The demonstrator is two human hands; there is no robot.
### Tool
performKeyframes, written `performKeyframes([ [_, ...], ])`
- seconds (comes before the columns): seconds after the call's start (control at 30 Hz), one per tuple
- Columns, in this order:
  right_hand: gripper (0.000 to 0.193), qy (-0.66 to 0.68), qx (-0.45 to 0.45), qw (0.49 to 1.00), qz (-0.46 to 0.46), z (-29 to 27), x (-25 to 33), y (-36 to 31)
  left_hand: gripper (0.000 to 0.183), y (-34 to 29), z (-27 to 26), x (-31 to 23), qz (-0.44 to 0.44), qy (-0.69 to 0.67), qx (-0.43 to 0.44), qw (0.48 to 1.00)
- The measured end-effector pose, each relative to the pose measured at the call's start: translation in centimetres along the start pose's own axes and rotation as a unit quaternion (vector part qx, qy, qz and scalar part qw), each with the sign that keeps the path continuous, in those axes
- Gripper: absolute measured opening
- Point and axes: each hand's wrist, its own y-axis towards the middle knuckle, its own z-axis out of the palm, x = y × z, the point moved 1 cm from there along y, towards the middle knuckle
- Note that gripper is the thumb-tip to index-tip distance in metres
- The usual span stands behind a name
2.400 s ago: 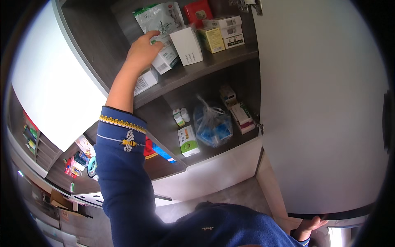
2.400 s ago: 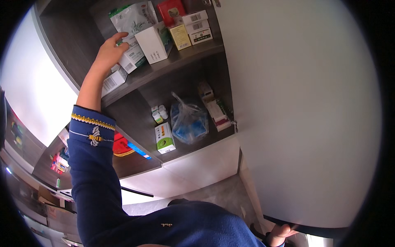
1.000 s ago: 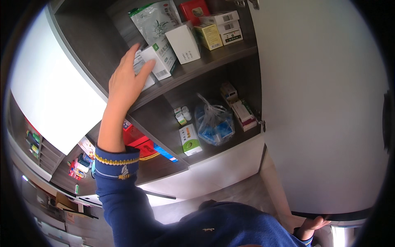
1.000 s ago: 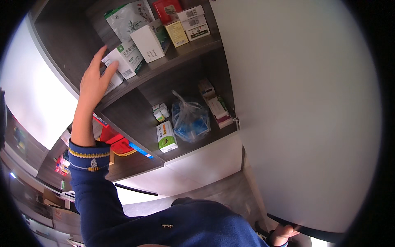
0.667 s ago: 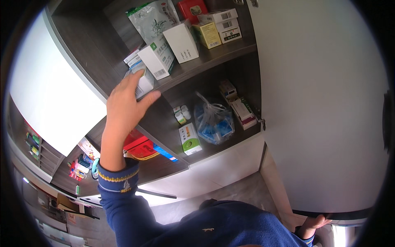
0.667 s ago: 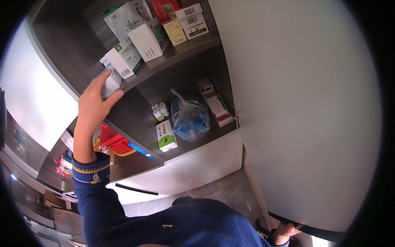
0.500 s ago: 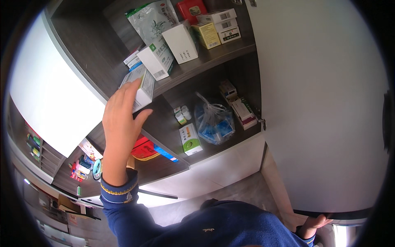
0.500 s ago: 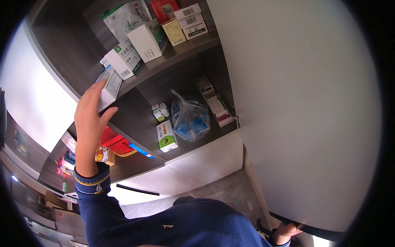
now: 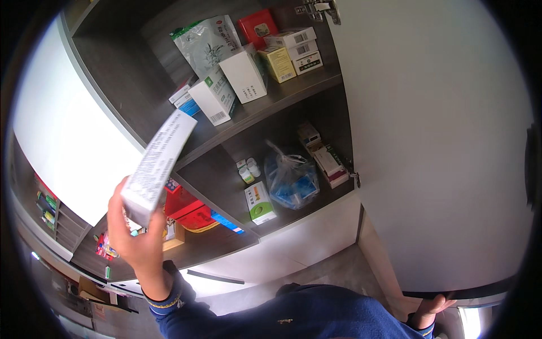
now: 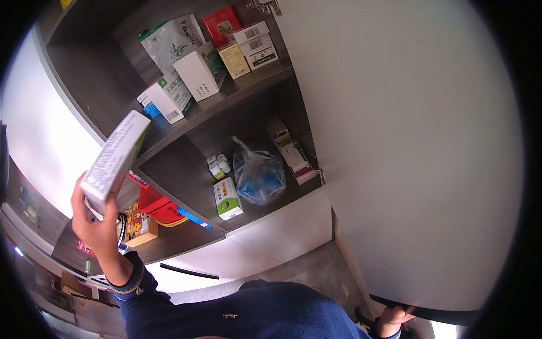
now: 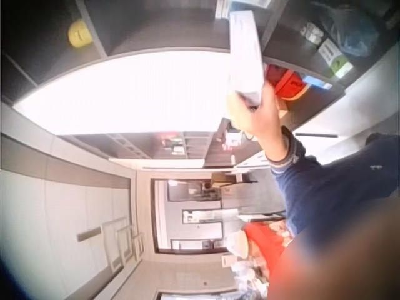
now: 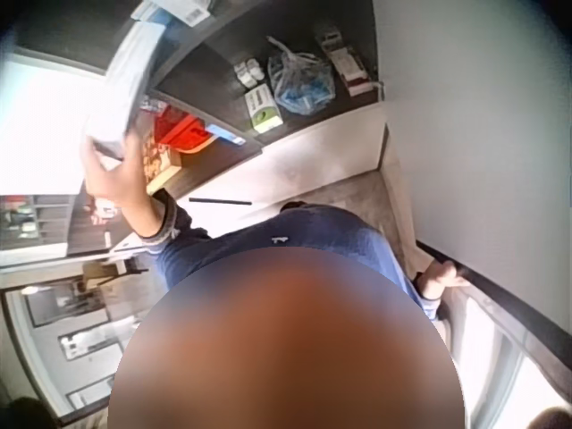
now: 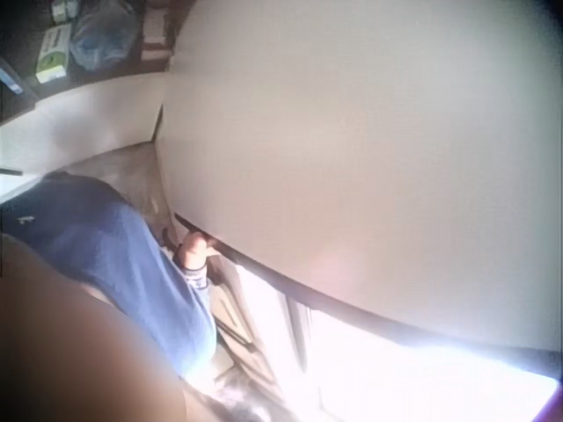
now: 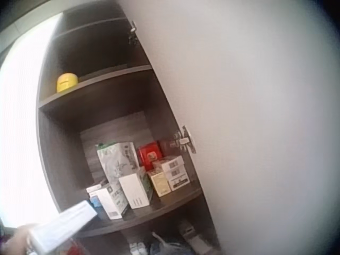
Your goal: The person retrieves a small box from a cabinet, opens it, and removes a sachet. They then move to a round table, place the sachet in a basket, and handle a piece of paper and a small metal bowl.
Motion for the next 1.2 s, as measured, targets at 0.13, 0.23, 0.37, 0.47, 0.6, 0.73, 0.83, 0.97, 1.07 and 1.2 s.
performKeyframes([
  [0.13, 0.093, 0.012, 0.005, 1.000, 0.001, 0.3, 0.4, 0.4, 0.054, 0.4, -0.7, 2.2, -0.139, -0.211, -0.078, 0.964],
  [0.23, 0.093, 0.022, -0.005, 1.000, -0.005, 0.3, 0.1, 0.4, 0.054, 2.4, 0.7, 3.0, -0.202, -0.344, -0.075, 0.914],
  [0.37, 0.093, 0.038, -0.011, 0.999, -0.004, 0.7, 0.1, 0.5, 0.050, 5.0, 2.8, 2.9, -0.212, -0.398, -0.098, 0.887],
  [0.47, 0.085, 0.089, -0.023, 0.996, -0.020, 1.2, 0.2, 0.7, 0.047, 6.9, 4.1, 2.9, -0.202, -0.437, -0.105, 0.870],
  [0.6, 0.086, 0.091, -0.037, 0.995, 0.000, 1.3, 1.0, 0.8, 0.045, 9.6, 7.1, 0.9, -0.157, -0.449, -0.117, 0.872],
  [0.73, 0.093, 0.086, -0.036, 0.995, 0.018, 1.0, 0.3, 0.5, 0.049, 12.9, 11.0, -3.3, -0.069, -0.411, -0.086, 0.905],
  [0.83, 0.098, 0.090, 0.005, 0.995, 0.034, 0.9, 0.7, 0.7, 0.050, 15.7, 14.2, -5.1, 0.060, -0.272, -0.102, 0.955],
  [0.97, 0.100, 0.087, 0.010, 0.996, 0.035, 0.9, 0.8, 0.7, 0.051, 17.7, 18.0, -8.5, 0.101, -0.052, -0.080, 0.990],
  [1.07, 0.108, 0.095, 0.030, 0.992, 0.080, 1.0, 1.9, 0.8, 0.050, 19.2, 21.1, -9.3, 0.144, 0.017, -0.035, 0.989],
  [1.2, 0.108, 0.101, 0.036, 0.990, 0.087, 1.0, 1.8, 0.7, 0.048, 20.0, 23.9, -10.4, 0.204, 0.069, -0.019, 0.976],
])
